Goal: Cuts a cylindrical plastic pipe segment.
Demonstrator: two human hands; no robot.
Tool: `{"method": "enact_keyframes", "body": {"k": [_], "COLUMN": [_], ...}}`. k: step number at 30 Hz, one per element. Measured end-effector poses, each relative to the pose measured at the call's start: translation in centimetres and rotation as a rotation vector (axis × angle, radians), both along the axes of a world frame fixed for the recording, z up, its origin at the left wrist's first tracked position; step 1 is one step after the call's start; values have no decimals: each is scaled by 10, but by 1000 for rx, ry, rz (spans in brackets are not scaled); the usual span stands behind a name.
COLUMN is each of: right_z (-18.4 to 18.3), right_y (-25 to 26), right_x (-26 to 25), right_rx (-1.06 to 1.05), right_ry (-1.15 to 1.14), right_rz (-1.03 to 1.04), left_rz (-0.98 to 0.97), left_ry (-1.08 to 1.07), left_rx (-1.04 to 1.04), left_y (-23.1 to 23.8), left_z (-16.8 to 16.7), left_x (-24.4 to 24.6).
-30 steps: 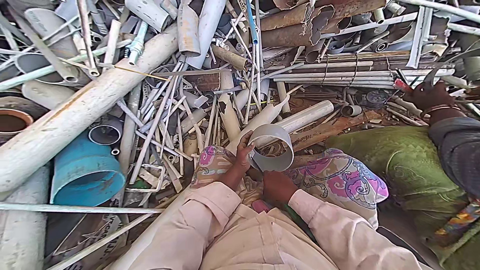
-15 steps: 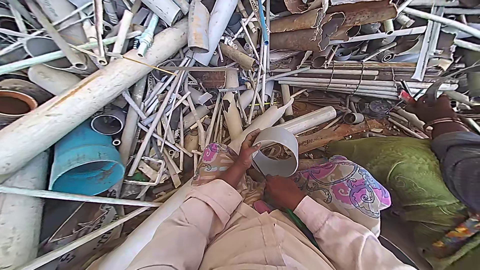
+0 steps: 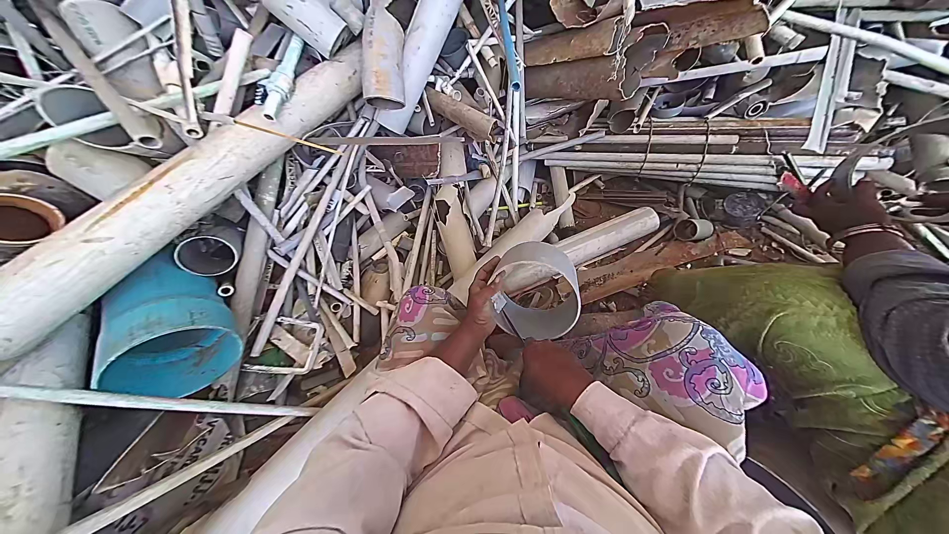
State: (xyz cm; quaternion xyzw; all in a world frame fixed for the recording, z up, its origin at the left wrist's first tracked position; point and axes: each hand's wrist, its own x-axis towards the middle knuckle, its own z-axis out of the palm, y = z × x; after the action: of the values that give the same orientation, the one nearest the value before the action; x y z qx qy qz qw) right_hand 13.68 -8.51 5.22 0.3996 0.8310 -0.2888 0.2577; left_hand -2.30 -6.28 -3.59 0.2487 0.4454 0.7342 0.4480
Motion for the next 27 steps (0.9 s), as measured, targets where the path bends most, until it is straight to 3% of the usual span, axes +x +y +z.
{"method": "enact_keyframes", "body": {"k": [4, 13, 18, 27], "right_z": [2, -1, -5, -10], "right_y": [6, 0, 1, 0], "right_x": [2, 4, 4, 0], "right_rx": [-16, -14, -17, -5], "right_ry": [25, 13, -8, 28], "right_rz": [56, 123, 77, 25], "left_rz": [1, -239, -272, -41], "left_ry": [35, 445, 333, 134], "left_rx": [1, 13, 38, 33], "left_y": [-2, -4, -5, 0], "left_z": [4, 6, 4, -8], "left_x": [-3, -6, -6, -2]}}
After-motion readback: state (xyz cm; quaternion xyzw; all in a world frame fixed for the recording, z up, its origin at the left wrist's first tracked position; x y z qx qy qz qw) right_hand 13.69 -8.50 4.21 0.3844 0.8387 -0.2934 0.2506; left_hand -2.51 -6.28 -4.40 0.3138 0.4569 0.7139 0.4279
